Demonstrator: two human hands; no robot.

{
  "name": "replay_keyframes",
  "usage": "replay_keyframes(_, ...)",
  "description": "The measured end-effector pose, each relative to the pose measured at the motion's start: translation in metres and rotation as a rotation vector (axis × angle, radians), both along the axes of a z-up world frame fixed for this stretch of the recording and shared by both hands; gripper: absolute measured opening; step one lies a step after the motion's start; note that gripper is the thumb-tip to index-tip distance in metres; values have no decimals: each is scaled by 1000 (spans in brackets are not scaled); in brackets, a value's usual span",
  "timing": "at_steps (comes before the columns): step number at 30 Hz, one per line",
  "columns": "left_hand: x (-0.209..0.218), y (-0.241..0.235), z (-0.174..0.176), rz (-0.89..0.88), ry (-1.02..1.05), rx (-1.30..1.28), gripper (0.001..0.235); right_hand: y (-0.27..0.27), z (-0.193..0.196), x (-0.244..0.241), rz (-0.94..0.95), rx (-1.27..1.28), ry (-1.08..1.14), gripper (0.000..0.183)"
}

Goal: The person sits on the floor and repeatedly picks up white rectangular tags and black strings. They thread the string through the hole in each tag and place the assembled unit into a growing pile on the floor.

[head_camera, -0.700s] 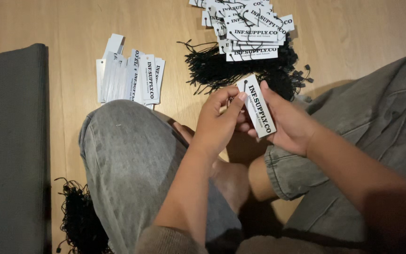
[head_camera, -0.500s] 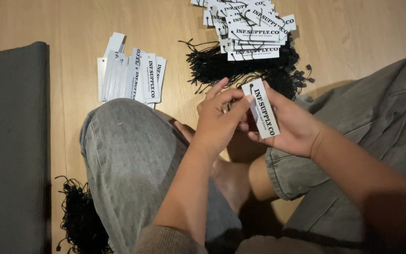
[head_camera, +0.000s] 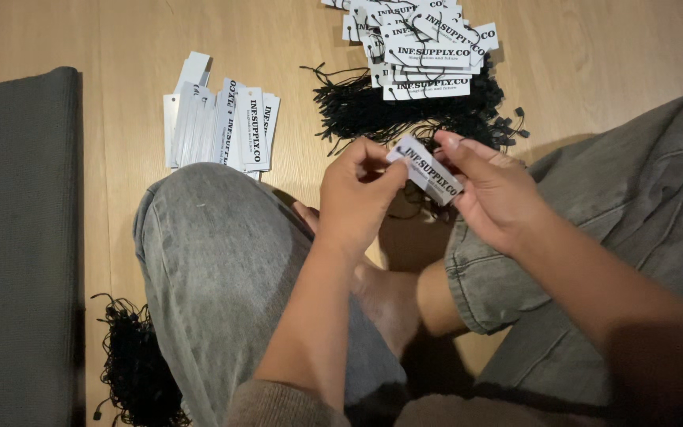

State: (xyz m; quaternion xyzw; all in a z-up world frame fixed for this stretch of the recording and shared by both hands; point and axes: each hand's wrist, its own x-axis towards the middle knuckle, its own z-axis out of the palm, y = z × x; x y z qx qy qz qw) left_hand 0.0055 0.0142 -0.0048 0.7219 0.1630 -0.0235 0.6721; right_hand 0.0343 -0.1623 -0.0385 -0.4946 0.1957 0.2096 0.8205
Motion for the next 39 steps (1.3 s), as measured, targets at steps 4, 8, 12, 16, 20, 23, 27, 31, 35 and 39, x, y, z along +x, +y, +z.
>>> replay_keyframes(4, -5, 1, 12, -54, 170, 99, 11, 9, 5, -4, -109, -161, -124, 33)
replay_keyframes(8, -3, 3, 1, -68, 247, 301, 13, 16, 22, -11, -29, -416, -264, 25)
replay_keyframes(12, -2, 4, -12, 20, 285, 404, 13, 19, 21, -17, 137, -557, -449, 26)
replay_keyframes(16, 3, 8, -25, 64, 399, 340, 14, 17, 24, -25, 161, -629, -652, 18)
replay_keyframes(20, 3, -7, 5, 280, 407, -46, 15, 20, 11, -34, 379, -1066, -1150, 6)
replay_keyframes(23, 2, -13, 33, 315, 356, -301, 15, 19, -1, -28, 348, -986, -1126, 10)
replay_keyframes(27, 6, -3, 21, 237, 222, -658, 20, 25, 49, -15, 365, -649, -186, 19)
replay_keyframes(31, 9, -3, 16, 110, 253, -764, 10, 0, 8, 1, 157, -127, 91, 27)
replay_keyframes(35, 4, 0, 17, -66, 300, -169, 7, -5, -6, 3, 55, 20, 85, 30)
replay_keyframes(39, -2, -1, 10, -181, 251, 377, 14, 12, 17, -5, 40, -169, 24, 38)
